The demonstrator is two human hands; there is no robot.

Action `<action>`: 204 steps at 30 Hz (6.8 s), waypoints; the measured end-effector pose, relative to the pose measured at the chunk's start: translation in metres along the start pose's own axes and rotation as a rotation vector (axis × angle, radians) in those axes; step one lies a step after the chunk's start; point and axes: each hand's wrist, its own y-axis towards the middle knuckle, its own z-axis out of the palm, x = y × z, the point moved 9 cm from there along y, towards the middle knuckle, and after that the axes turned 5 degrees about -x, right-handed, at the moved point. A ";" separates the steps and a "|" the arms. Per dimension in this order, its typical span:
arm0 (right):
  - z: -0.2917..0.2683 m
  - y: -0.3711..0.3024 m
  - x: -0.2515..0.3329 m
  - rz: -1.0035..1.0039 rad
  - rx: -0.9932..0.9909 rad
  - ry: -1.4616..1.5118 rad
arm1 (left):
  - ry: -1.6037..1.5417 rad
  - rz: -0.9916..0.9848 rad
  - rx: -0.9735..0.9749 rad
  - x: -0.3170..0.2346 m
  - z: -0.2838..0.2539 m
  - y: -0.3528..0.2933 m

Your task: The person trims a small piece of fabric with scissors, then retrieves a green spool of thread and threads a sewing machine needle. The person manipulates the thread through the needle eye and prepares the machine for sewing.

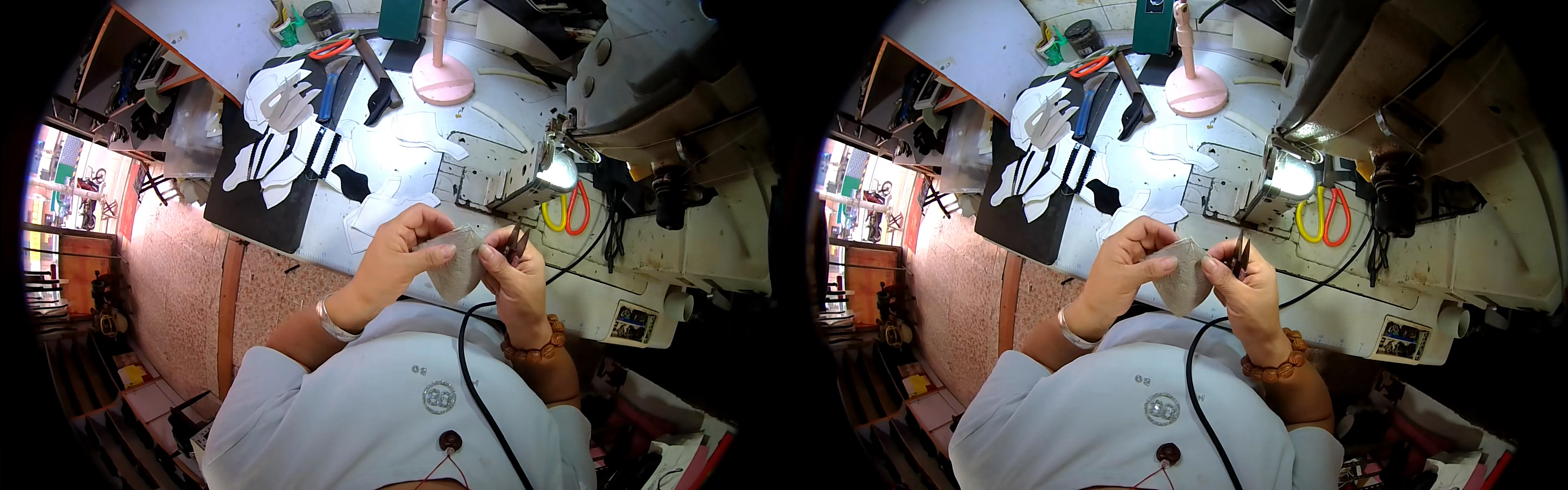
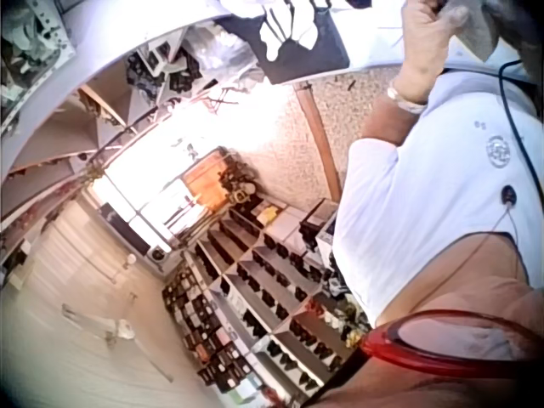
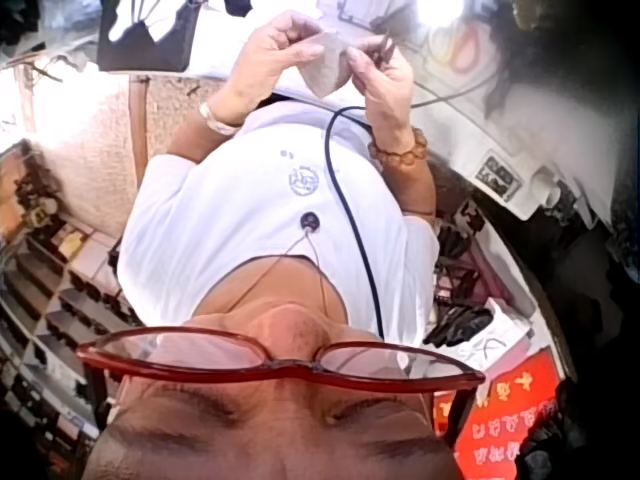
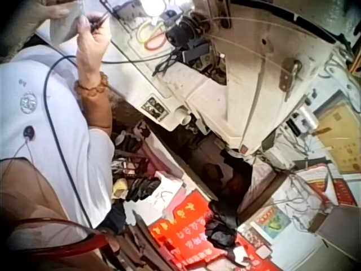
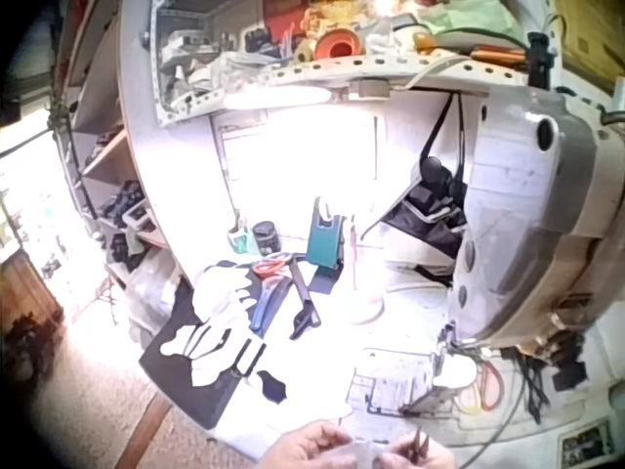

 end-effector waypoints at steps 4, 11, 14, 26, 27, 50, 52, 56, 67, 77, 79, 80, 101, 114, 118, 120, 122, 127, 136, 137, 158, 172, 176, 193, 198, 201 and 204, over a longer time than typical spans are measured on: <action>0.003 -0.001 -0.006 0.053 0.042 0.049 | 0.298 0.283 -0.099 -0.013 -0.004 -0.004; 0.006 -0.003 -0.001 -0.007 0.028 -0.093 | 0.979 0.855 -0.230 -0.056 0.020 -0.023; 0.007 -0.004 0.006 -0.089 0.022 -0.201 | 1.012 0.869 -0.233 -0.058 0.023 -0.023; 0.026 -0.013 0.040 -0.568 0.083 -0.836 | 1.219 0.958 -0.042 -0.060 0.041 -0.023; 0.029 -0.013 0.042 -0.579 0.093 -0.866 | 1.251 0.973 -0.021 -0.059 0.044 -0.023; 0.013 -0.003 -0.005 -0.011 0.028 -0.056 | 0.960 0.686 -0.367 -0.070 -0.035 -0.056; 0.016 -0.007 -0.001 -0.021 0.040 -0.096 | 0.974 0.788 -0.294 -0.071 -0.002 -0.046; 0.017 -0.013 0.000 -0.017 0.058 -0.181 | 1.072 0.984 -0.106 -0.064 0.024 -0.039; 0.014 -0.012 -0.009 0.112 0.078 -0.013 | 1.170 0.682 -0.180 -0.063 -0.043 -0.010; 0.018 -0.010 -0.010 0.121 0.119 -0.095 | 0.016 -0.109 0.323 0.002 0.017 -0.009; 0.016 -0.009 -0.010 0.130 0.111 -0.109 | -0.016 -0.106 0.353 0.002 0.017 -0.004; 0.014 -0.009 -0.009 0.134 0.102 -0.109 | -0.063 -0.100 0.356 0.001 0.015 -0.001; 0.011 0.000 -0.010 0.057 0.088 -0.043 | 0.850 0.732 -0.165 -0.050 0.013 -0.025; 0.033 -0.006 0.030 -0.486 0.139 -0.717 | 1.275 0.985 0.053 -0.052 0.040 -0.028; 0.016 0.001 0.012 -0.155 0.065 -0.456 | 1.233 0.968 -0.050 -0.057 0.032 -0.021; 0.002 0.003 -0.009 0.089 -0.049 -0.053 | 1.185 0.987 -0.240 -0.067 0.010 -0.014; -0.002 0.004 -0.013 0.146 -0.065 0.061 | 1.151 0.953 -0.464 -0.080 -0.025 -0.009; -0.002 0.005 -0.017 0.141 -0.077 0.056 | 1.195 0.907 -0.217 -0.068 0.002 -0.024; 0.013 -0.004 0.002 -0.086 0.009 -0.191 | 0.993 0.945 -0.155 -0.063 0.032 -0.027; 0.013 -0.004 0.002 -0.105 0.014 -0.205 | 1.000 0.942 -0.148 -0.062 0.034 -0.027; 0.013 -0.006 -0.009 0.010 0.017 -0.212 | 1.034 0.849 -0.060 -0.055 0.022 -0.021; 0.003 -0.001 -0.025 0.194 -0.072 0.204 | 0.639 0.718 -0.238 -0.052 -0.014 -0.013; 0.003 -0.001 -0.026 0.164 -0.089 0.225 | 1.012 0.925 -0.177 -0.059 0.015 -0.032; 0.004 -0.004 -0.018 0.068 0.024 0.039 | 1.331 0.977 -0.186 -0.056 0.030 -0.040; 0.008 -0.007 -0.012 0.057 0.052 -0.021 | 1.265 1.037 -0.136 -0.057 0.031 -0.038; 0.007 -0.005 -0.014 0.091 -0.003 0.155 | 1.190 1.046 -0.233 -0.066 0.018 -0.033; 0.003 -0.002 -0.020 0.130 -0.045 0.284 | 1.143 1.009 -0.374 -0.075 -0.006 -0.032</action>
